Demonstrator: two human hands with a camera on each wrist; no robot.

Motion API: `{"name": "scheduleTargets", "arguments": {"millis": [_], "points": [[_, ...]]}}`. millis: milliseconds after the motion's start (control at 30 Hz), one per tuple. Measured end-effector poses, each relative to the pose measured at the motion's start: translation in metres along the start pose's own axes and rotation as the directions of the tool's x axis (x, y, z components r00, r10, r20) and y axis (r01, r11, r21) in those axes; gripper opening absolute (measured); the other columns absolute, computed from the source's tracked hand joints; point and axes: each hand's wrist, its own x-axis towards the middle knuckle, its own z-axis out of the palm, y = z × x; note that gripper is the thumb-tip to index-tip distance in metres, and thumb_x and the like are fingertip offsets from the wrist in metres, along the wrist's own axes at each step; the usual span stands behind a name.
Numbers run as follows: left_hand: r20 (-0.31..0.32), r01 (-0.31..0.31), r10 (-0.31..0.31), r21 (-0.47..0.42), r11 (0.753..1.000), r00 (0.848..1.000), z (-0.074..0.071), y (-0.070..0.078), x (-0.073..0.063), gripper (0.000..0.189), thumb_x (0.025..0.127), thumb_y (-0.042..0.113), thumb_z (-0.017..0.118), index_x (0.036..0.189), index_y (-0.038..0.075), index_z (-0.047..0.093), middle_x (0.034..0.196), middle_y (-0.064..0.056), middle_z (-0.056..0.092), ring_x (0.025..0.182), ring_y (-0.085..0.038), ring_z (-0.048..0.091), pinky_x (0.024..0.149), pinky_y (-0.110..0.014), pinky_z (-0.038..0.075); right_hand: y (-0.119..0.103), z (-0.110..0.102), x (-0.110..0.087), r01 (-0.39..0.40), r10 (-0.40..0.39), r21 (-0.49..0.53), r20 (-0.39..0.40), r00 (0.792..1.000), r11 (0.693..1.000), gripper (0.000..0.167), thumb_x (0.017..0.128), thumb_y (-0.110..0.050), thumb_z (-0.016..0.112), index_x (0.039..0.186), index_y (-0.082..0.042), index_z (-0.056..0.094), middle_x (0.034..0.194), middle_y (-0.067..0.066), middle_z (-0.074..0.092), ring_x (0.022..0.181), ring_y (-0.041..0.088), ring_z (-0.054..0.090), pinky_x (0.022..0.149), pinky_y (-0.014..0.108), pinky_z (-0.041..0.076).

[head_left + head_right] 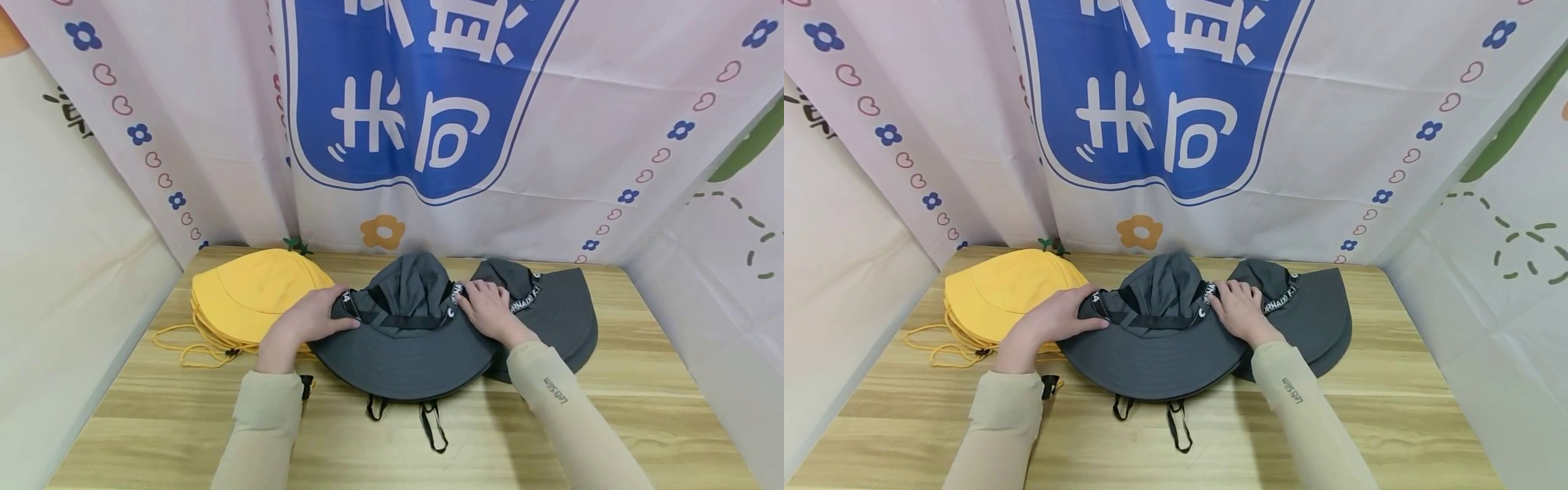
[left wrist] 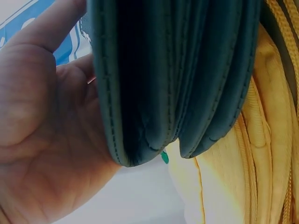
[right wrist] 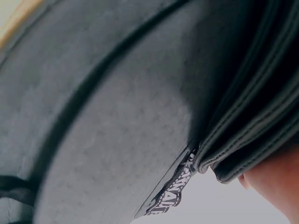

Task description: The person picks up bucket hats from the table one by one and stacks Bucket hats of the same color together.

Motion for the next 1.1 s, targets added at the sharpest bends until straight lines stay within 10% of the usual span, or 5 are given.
{"name": "scheduleTargets", "arguments": {"millis": [600, 1100], "points": [[-0.020, 0.035, -0.035, 0.022, 0.999, 0.999, 0.002, -0.003, 0.006, 0.064, 0.085, 0.036, 0.079, 0.134, 0.002, 0.057, 0.132, -0.018, 0.064, 0.121, -0.034, 0.060, 0.105, -0.052, 0.046, 0.006, -0.007, 0.004, 0.038, -0.038, -0.001, 0.010, 0.999, 0.999, 0.048, 0.107, -0.037, 0.043, 0.142, -0.006, 0.053, 0.142, 0.022, 0.056, 0.132, 0.042, 0.050, 0.104, 0.063, 0.033], [-0.004, 0.043, -0.043, -0.026, 0.999, 0.999, 0.005, -0.002, 0.007, 0.063, 0.086, 0.033, 0.079, 0.136, 0.002, 0.056, 0.134, -0.019, 0.062, 0.123, -0.034, 0.058, 0.107, -0.051, 0.045, 0.064, -0.029, -0.003, -0.084, 0.083, -0.023, -0.020, 0.996, 0.996, 0.051, 0.110, -0.033, 0.035, 0.142, 0.004, 0.048, 0.144, 0.032, 0.048, 0.134, 0.050, 0.044, 0.111, 0.065, 0.034]]}}
